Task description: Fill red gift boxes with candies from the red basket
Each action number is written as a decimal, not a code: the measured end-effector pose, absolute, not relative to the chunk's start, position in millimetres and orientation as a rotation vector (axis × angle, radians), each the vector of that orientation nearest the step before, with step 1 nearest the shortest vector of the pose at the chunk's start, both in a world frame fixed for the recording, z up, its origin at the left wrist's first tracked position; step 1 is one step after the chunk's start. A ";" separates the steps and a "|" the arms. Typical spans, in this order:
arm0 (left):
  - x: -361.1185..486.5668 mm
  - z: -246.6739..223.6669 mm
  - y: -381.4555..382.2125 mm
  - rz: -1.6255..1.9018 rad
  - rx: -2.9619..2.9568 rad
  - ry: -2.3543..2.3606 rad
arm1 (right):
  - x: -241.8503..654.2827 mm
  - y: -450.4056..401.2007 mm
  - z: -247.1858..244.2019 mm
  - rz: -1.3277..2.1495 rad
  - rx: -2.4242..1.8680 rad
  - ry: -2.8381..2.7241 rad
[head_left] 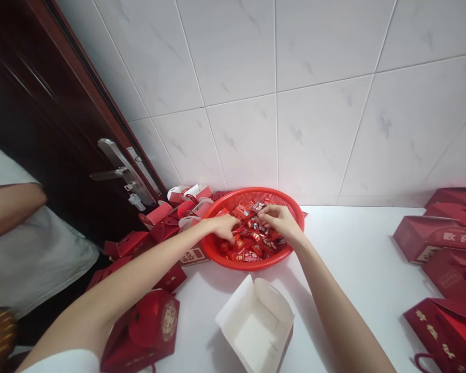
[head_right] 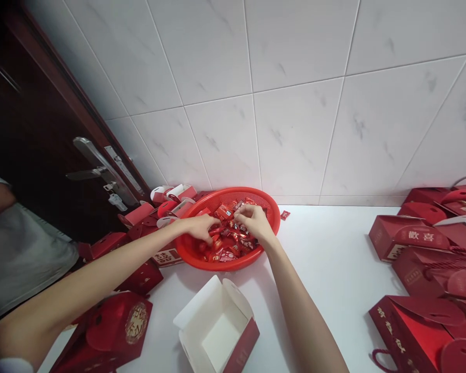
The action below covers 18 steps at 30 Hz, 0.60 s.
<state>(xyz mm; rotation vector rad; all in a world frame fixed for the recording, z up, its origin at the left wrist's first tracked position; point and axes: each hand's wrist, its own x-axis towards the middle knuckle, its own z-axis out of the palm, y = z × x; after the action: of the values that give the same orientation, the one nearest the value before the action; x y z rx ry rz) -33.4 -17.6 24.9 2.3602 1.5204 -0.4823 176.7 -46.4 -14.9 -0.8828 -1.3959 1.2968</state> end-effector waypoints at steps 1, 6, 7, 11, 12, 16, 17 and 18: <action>-33.0 23.4 -14.2 -0.340 2.345 1.510 | 176.7 -45.7 -15.6 1.296 -0.885 -1.377; -11.8 17.2 -4.1 0.260 1.990 1.225 | 177.8 -44.5 -16.6 1.201 -1.040 -1.138; -6.1 16.4 -3.2 0.351 1.898 1.154 | 178.2 -44.6 -16.2 1.156 -1.068 -1.071; 8.6 11.3 -0.9 0.598 1.576 0.978 | 179.2 -45.2 -13.8 1.080 -1.098 -0.934; 9.8 9.3 -0.2 0.628 1.550 0.967 | 179.0 -45.1 -13.5 1.086 -1.105 -0.926; 9.7 2.2 3.8 0.776 1.762 1.019 | 176.5 -44.1 -15.0 1.123 -1.145 -0.969; 9.4 1.6 4.6 0.796 1.847 1.019 | 175.6 -43.7 -15.9 1.155 -1.146 -1.010; 9.2 1.6 5.1 0.791 1.916 1.005 | 174.9 -43.4 -16.8 1.195 -1.139 -1.047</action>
<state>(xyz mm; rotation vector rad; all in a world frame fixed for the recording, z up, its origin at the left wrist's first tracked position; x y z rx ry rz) 9.2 5.1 1.6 1.9157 1.0047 0.7907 174.9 -43.4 -16.8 -1.1388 -1.0469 1.1951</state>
